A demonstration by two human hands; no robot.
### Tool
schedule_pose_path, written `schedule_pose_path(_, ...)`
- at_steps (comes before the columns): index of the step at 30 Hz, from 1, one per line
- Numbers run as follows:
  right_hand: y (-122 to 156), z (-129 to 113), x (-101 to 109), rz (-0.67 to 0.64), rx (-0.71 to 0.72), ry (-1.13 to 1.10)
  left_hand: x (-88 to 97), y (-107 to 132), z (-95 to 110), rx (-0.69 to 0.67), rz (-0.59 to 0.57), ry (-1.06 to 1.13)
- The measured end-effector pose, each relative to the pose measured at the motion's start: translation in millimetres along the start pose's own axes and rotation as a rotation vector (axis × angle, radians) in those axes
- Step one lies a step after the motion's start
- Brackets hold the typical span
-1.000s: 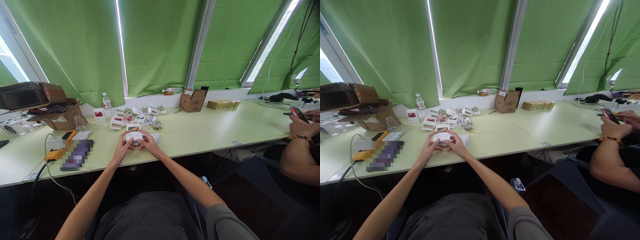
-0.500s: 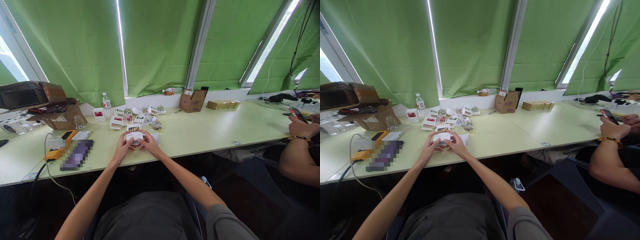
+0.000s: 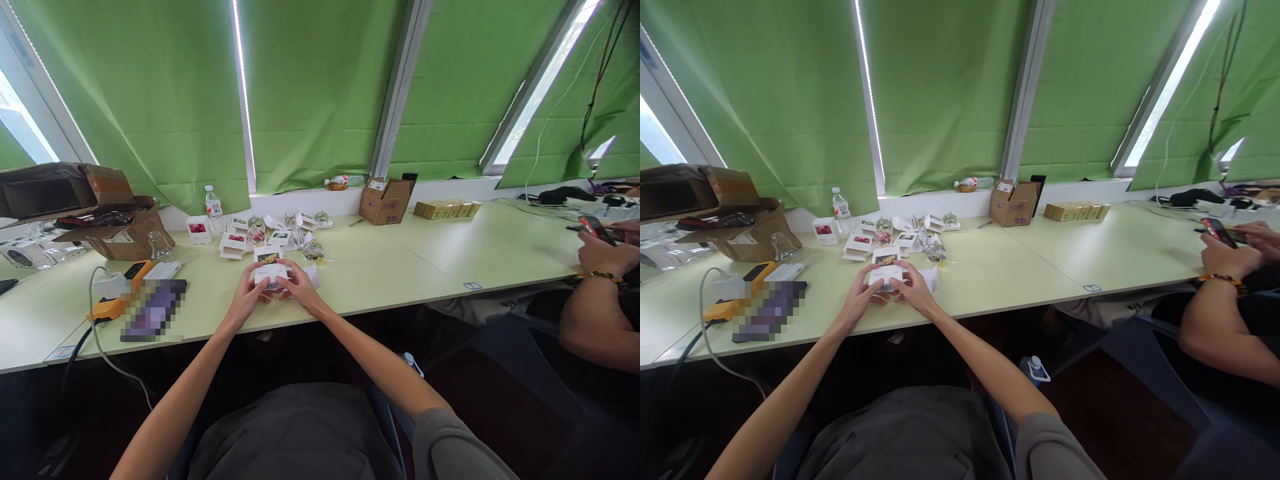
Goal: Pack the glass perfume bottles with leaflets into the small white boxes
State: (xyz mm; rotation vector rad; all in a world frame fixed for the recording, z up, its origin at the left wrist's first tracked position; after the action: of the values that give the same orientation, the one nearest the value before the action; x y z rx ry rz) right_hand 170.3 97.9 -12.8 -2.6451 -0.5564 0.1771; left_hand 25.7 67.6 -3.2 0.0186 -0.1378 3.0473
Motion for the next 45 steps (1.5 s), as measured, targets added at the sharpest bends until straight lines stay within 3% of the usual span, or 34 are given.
schedule_pose_path(21,-1.1,-0.2,0.4,-0.011,0.004,-0.024,-2.3,2.2,2.5,0.003,-0.06,0.026)
schedule_pose_path(45,0.4,-1.6,-2.2,-0.034,0.006,-0.031,-6.0,6.6,5.8,0.019,-0.028,0.064)
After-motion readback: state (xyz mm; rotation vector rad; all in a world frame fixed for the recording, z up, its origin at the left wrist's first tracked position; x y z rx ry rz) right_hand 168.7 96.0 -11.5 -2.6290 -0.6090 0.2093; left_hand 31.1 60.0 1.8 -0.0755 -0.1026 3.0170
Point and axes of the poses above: each hand's wrist, its own y-axis away from the middle knuckle, its own x-axis out of the back of the hand, z = x × y, the point moved 6 cm from there along -y, towards the middle knuckle, and after that the axes turned 9 degrees about x, right-handed, at the moved point
